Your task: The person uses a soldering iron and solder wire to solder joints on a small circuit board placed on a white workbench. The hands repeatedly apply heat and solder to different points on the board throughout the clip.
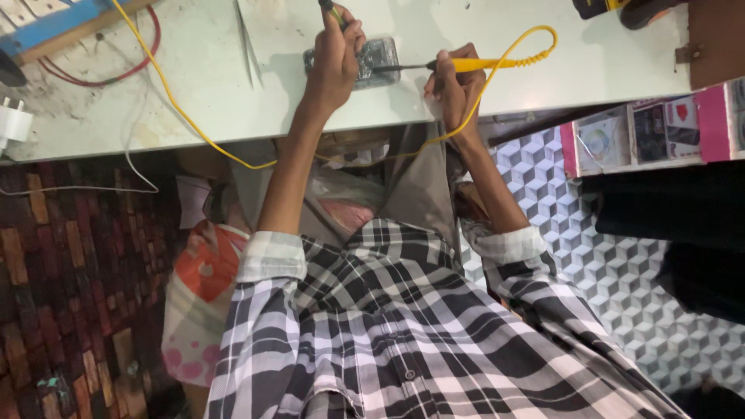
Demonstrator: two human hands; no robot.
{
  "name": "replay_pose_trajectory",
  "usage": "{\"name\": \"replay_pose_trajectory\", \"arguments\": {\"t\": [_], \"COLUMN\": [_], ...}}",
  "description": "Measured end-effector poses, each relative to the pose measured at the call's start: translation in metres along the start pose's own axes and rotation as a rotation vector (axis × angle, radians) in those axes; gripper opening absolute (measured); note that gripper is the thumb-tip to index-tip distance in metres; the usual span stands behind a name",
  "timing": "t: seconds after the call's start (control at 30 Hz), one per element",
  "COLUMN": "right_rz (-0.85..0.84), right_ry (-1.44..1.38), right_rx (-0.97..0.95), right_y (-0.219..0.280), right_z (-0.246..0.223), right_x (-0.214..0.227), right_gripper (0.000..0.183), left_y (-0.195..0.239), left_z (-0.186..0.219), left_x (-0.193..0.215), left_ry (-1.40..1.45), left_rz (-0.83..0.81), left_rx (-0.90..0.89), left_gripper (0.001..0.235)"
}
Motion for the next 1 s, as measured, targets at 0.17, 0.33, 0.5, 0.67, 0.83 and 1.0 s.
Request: {"name": "replay_pose_trajectory", "arguments": {"t": [0.17,0.33,0.5,0.67,0.83,1.0], "right_rz": [0.048,0.128,0.078,0.071,0.083,0.077], "right_ry": [0.002,-0.117,-0.144,-0.09,-0.098,-0.089], "right_rx": [-0.028,-0.037,-0.033,-0.033,-0.05,-0.016], "right_y": [0.006,0.002,0.002,0.009,0.003,0.005], "right_z": [-0.004,0.004,0.01,0.012,0.008,0.007], "right_x": [0.001,0.003,0.003,0.006,0.003,0.002], "right_gripper": [0.025,0.026,0.023,0.023,0.022,0.022], "left_y": [-0.001,-0.002,0.001,0.004,0.001,0.002], "left_z": [0.005,0.01,0.028,0.026,0.021,0.017], "left_x": [-0.002,-0.002,-0.001,-0.001,-0.002,-0.003], "left_ry": [-0.005,-0.096,-0.127,-0.052,-0.08,-0.105], "left_rz": [-0.074,-0.07,-0.057,-0.019,-0.024,-0.051], "left_rx": [-0.007,0.045,-0.012,0.047,0.101,0.076], "left_gripper": [0.014,0.011,0.014,0.018,0.019,0.024]}}
Point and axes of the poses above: each hand's wrist, its own y-axis away from the middle knuckle, its own x-axis out of the back of the hand, z = x × y, the point moved 6 cm from there along -y, towards the middle knuckle, and after that the axes turned 8 degrees about x, right-handed, at the moved point
